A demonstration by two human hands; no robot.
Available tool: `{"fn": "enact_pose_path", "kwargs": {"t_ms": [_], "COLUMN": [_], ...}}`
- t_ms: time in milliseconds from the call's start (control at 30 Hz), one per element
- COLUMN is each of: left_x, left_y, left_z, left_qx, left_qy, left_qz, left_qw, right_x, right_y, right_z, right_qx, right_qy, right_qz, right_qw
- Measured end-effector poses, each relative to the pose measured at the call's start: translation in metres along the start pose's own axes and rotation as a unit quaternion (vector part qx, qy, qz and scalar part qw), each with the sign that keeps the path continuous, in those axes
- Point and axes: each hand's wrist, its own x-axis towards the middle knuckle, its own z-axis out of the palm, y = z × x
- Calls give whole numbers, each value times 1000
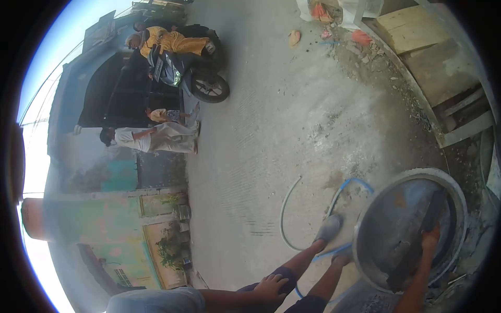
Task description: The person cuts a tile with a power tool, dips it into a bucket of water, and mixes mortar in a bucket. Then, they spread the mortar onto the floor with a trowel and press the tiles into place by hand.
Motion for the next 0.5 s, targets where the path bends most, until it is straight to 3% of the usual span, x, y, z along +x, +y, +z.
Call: {"fn": "enact_pose_path", "kwargs": {"t_ms": [33,100,167,233,300,500], "left_x": [-2,-1,-14,-21,-38,-100], "left_y": [3,7,20,22,28,58], "left_z": [-3,-12,-27,-38,-46,-114], "left_qx": [-16,-21,-26,-25,-39,-87], "left_qy": [15,49,81,127,176,231], "left_qz": [17,40,57,83,107,164], "left_qw": [1000,998,995,988,978,955], "right_x": [-10,-26,-42,-67,-96,-142], "right_y": [-9,-34,-64,-87,-132,-176], "right_z": [-11,-43,-69,-100,-139,-213], "right_qx": [-74,-36,-70,-2,-62,-18], "right_qy": [6,26,-37,-2,-17,147], "right_qz": [1,-27,32,-4,17,-110], "right_qw": [997,999,996,1000,998,983]}}
